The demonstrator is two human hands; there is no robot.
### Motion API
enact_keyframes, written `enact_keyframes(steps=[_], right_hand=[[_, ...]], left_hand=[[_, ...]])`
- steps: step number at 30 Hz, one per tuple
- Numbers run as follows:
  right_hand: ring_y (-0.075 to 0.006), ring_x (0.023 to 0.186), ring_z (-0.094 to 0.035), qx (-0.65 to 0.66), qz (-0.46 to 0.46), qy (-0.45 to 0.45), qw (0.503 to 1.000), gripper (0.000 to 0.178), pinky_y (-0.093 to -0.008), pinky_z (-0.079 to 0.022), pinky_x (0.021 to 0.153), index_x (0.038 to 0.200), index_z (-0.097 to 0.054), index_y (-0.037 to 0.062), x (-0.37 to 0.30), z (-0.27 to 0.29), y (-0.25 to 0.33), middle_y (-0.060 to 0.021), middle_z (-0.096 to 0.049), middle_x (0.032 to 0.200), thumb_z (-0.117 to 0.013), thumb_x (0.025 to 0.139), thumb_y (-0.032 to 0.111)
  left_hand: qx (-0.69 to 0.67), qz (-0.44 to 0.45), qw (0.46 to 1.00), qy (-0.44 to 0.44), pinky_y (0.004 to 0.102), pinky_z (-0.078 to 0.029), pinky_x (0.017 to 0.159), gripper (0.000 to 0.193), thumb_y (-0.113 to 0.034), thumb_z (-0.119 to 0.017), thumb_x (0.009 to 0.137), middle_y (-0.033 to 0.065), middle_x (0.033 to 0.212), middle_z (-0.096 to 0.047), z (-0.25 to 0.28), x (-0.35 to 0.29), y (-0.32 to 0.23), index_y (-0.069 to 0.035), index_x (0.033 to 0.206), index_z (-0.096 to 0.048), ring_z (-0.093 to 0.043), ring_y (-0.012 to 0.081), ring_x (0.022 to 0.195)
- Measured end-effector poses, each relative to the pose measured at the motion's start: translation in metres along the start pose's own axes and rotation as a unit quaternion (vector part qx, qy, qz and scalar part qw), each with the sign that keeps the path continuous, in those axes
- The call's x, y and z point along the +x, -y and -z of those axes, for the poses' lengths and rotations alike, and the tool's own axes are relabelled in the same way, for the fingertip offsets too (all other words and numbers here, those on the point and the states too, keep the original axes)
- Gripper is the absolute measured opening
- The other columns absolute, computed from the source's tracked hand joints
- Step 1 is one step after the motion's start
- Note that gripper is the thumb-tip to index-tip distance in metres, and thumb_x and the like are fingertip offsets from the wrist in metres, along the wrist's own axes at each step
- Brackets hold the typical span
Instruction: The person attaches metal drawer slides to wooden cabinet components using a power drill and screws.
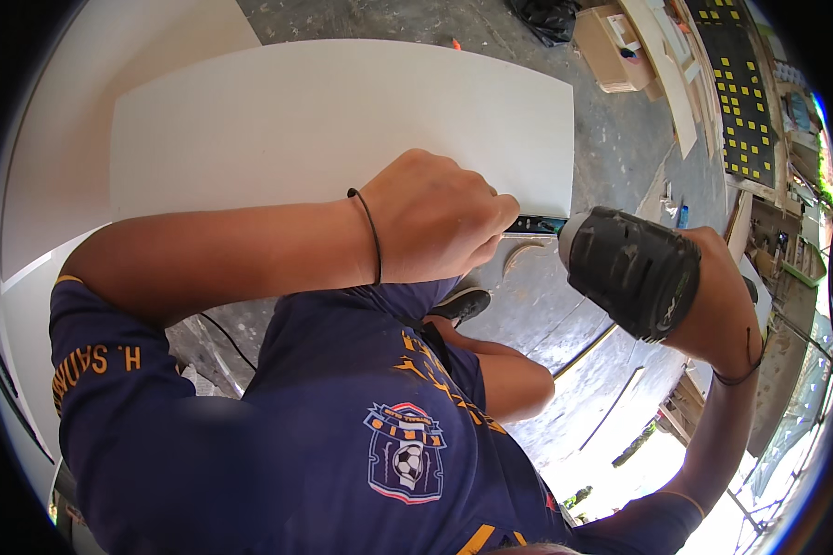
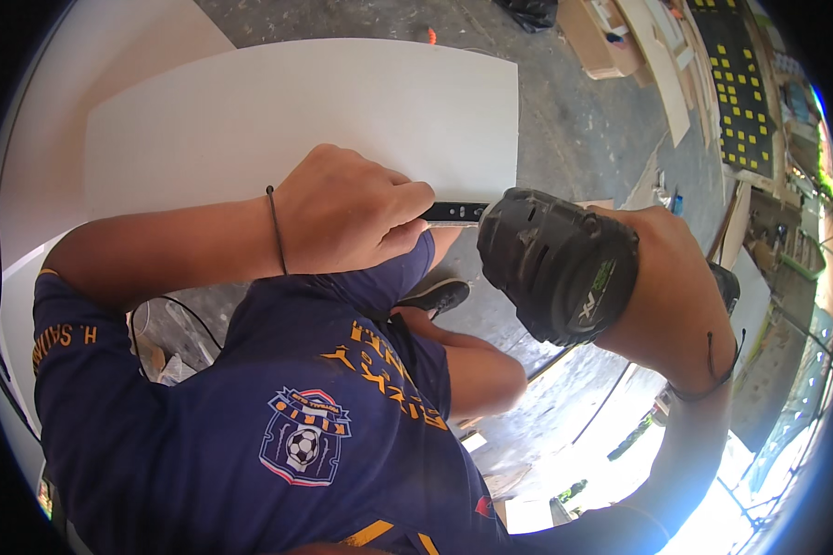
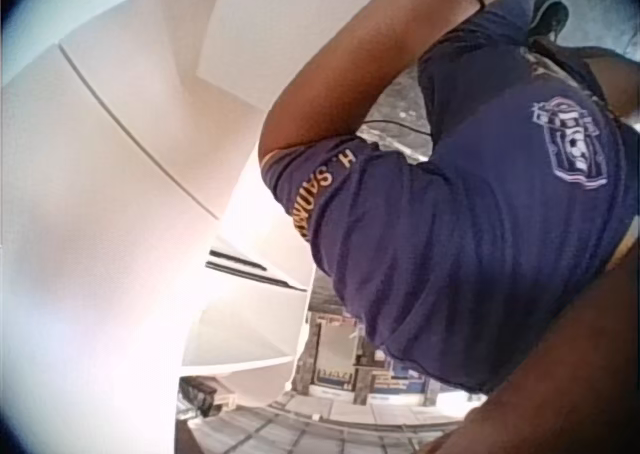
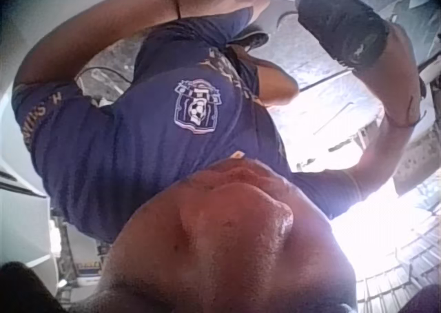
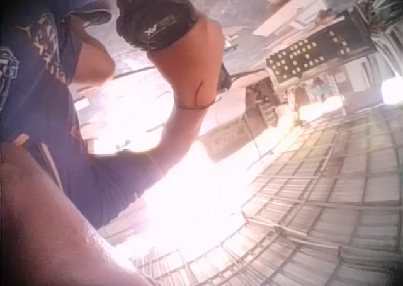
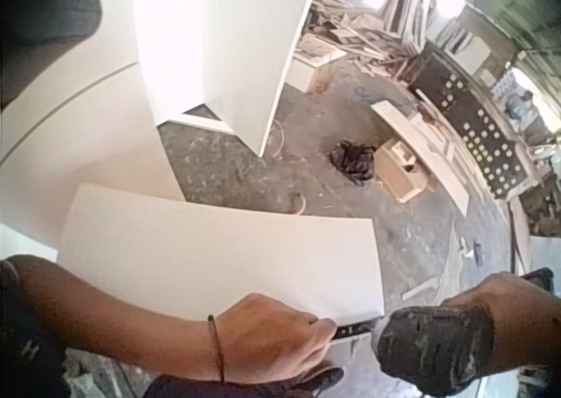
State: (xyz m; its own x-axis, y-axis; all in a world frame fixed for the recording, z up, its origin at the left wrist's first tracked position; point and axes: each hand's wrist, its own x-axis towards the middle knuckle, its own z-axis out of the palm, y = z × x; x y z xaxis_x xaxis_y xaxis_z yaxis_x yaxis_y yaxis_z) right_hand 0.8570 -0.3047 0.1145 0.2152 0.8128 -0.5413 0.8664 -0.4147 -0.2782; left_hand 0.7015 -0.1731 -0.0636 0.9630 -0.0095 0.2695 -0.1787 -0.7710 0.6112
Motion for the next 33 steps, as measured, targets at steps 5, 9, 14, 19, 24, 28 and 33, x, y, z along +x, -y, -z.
enact_keyframes(steps=[5, 9, 14, 19, 24, 28, 33], right_hand=[[-0.0311, 0.068, -0.064, -0.019, -0.009, 0.0, 1.0, 0.029, -0.0333, -0.05, 0.063, 0.085, -0.065, 0.0019, -0.006, -0.004, -0.01, -0.0148, -0.066, 0.075, -0.075, 0.058, 0.008], [-0.0307, 0.069, -0.063, -0.054, -0.017, -0.021, 0.998, 0.028, -0.0348, -0.049, 0.066, 0.083, -0.065, 0.002, -0.012, -0.007, -0.025, -0.0135, -0.065, 0.076, -0.075, 0.058, 0.005], [-0.031, 0.08, -0.06, -0.094, 0.006, -0.021, 0.995, 0.033, -0.0356, -0.048, 0.074, 0.09, -0.065, 0.0031, -0.023, -0.012, -0.038, -0.0144, -0.065, 0.089, -0.075, 0.058, 0.004], [-0.0334, 0.087, -0.059, -0.122, 0.048, -0.039, 0.991, 0.038, -0.0381, -0.046, 0.08, 0.096, -0.064, 0.004, -0.025, -0.012, -0.034, -0.015, -0.064, 0.094, -0.074, 0.06, 0.004], [-0.0355, 0.086, -0.06, -0.037, -0.026, -0.027, 0.999, 0.037, -0.0393, -0.047, 0.079, 0.096, -0.064, 0.0028, -0.028, -0.009, -0.019, -0.0155, -0.065, 0.091, -0.073, 0.06, 0.004], [-0.0306, 0.074, -0.062, -0.019, -0.046, -0.126, 0.991, 0.032, -0.0347, -0.049, 0.072, 0.092, -0.064, -0.0006, -0.047, -0.023, -0.029, -0.0163, -0.066, 0.083, -0.071, 0.06, 0.002], [-0.0234, 0.098, -0.061, 0.131, -0.111, -0.333, 0.927, 0.06, -0.0331, -0.047, 0.085, 0.118, -0.054, 0.0001, -0.136, -0.098, -0.07, -0.0115, -0.061, 0.109, -0.081, 0.064, 0.006]], left_hand=[[0.0, -0.006, 1.0, -0.007, 0.0366, -0.045, 0.049, 0.019, -0.021, -0.066, 0.077, 0.0059, 0.061, -0.059, 0.0, 0.001, 0.0, -0.007, 0.072, -0.054, -0.061, 0.0245, 0.058], [0.004, -0.003, 1.0, -0.008, 0.0366, -0.045, 0.049, 0.019, -0.021, -0.066, 0.077, 0.0061, 0.06, -0.059, 0.0, 0.0, -0.002, -0.007, 0.071, -0.054, -0.061, 0.0247, 0.057], [0.006, -0.007, 1.0, -0.015, 0.0367, -0.045, 0.05, 0.019, -0.021, -0.066, 0.077, 0.0063, 0.06, -0.059, 0.0, -0.002, -0.006, -0.007, 0.071, -0.054, -0.061, 0.0249, 0.056], [0.004, -0.002, 1.0, -0.01, 0.0373, -0.046, 0.051, 0.018, -0.022, -0.065, 0.077, 0.0064, 0.062, -0.06, 0.0, -0.002, -0.011, -0.007, 0.073, -0.056, -0.061, 0.0255, 0.057], [-0.006, 0.001, 1.0, 0.007, 0.0392, -0.046, 0.053, 0.017, -0.023, -0.065, 0.078, 0.0072, 0.064, -0.061, 0.004, -0.001, -0.011, -0.008, 0.076, -0.058, -0.061, 0.0278, 0.06], [-0.008, 0.018, 1.0, 0.02, 0.0401, -0.046, 0.055, 0.015, -0.022, -0.065, 0.078, 0.0083, 0.067, -0.062, 0.008, 0.004, -0.008, -0.008, 0.079, -0.059, -0.062, 0.0293, 0.063], [-0.002, -0.004, 1.0, 0.009, 0.0375, -0.046, 0.052, 0.015, -0.021, -0.067, 0.076, 0.0084, 0.065, -0.061, 0.001, 0.014, -0.007, -0.008, 0.082, -0.062, -0.062, 0.0283, 0.059]])
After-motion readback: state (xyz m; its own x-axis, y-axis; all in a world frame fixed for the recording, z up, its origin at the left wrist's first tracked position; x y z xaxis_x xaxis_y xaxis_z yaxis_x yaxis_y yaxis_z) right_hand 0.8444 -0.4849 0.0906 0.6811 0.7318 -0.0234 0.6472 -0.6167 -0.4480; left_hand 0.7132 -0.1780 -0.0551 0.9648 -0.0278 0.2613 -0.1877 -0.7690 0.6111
